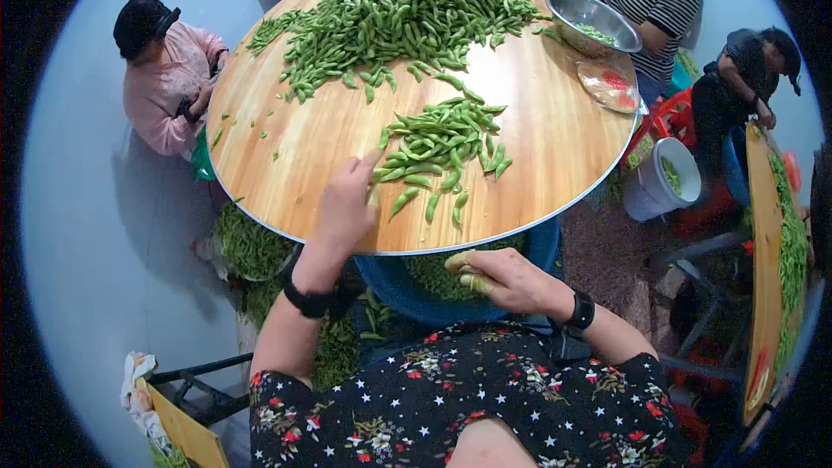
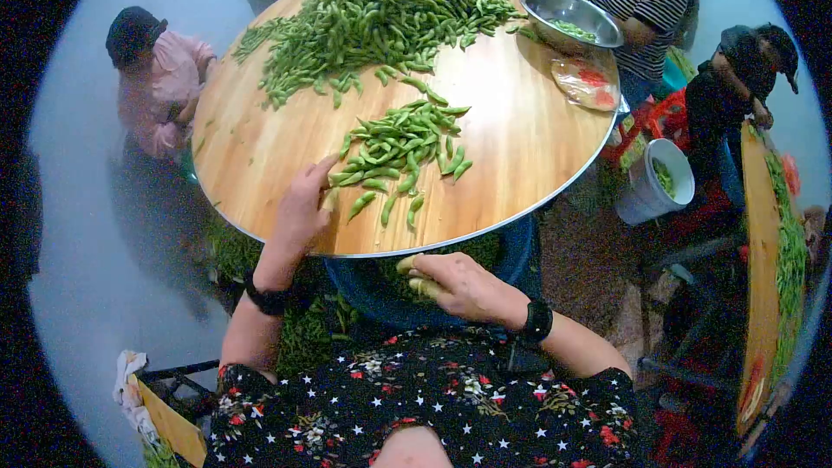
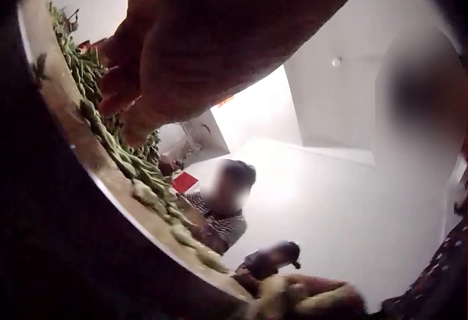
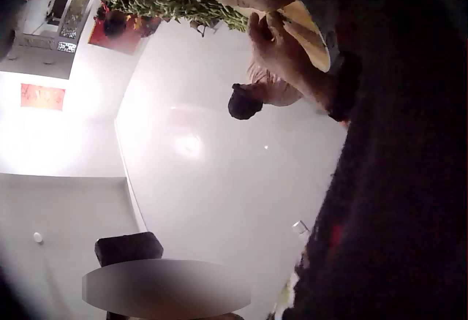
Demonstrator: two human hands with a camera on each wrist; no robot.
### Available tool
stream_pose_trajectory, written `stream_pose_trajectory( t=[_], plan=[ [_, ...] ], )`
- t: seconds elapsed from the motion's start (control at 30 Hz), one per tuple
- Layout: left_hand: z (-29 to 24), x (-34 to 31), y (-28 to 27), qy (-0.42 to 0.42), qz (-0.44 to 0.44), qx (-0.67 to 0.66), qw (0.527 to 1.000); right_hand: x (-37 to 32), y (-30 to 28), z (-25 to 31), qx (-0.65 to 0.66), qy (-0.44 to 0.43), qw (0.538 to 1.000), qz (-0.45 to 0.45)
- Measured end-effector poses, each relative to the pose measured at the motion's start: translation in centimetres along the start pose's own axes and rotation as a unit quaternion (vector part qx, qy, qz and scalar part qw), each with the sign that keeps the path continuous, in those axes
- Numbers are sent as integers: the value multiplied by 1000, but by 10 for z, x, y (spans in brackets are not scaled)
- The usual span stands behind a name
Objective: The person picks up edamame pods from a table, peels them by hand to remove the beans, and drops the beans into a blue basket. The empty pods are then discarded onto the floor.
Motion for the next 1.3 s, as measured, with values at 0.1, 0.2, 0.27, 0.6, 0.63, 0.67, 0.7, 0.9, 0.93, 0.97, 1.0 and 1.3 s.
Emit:
stream_pose_trajectory(
  t=[0.1,0.2,0.27,0.6,0.63,0.67,0.7,0.9,0.93,0.97,1.0,1.3],
  plan=[
    [-10,-12,12,-24,71,-192,979,-1,-1,-4,110,103,988,15],
    [-28,-47,39,-210,108,-561,794,9,9,-10,364,256,895,17],
    [-25,-47,42,-200,65,-521,827,11,22,-25,385,259,885,22],
    [-53,-54,7,-14,-15,-142,990,9,7,-37,466,183,859,-101],
    [-55,-58,15,-3,8,-99,995,6,2,-36,465,184,858,-114],
    [-57,-60,22,8,31,-56,998,4,-2,-35,464,185,857,-126],
    [-64,-59,22,37,34,-7,999,2,-6,-34,448,187,863,-141],
    [-69,-58,30,47,30,12,998,-11,-1,-23,308,194,931,-16],
    [-70,-58,30,48,31,12,998,-12,-1,-24,308,194,931,-17],
    [-73,-58,27,57,8,-57,997,-13,-2,-25,307,193,932,-22],
    [-74,-58,23,65,-14,-125,990,-14,-2,-26,306,192,932,-27],
    [-94,-63,36,63,-33,-207,976,-10,7,-24,430,239,869,-52]
  ],
)
Point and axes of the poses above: each hand's wrist, its own x-axis towards the middle knuckle, its own y-axis out of the palm, z = x × y, the point moved 8 cm from there along x, towards the middle knuckle, and after that the axes turned 1 degree about y, right-handed, at the moved point
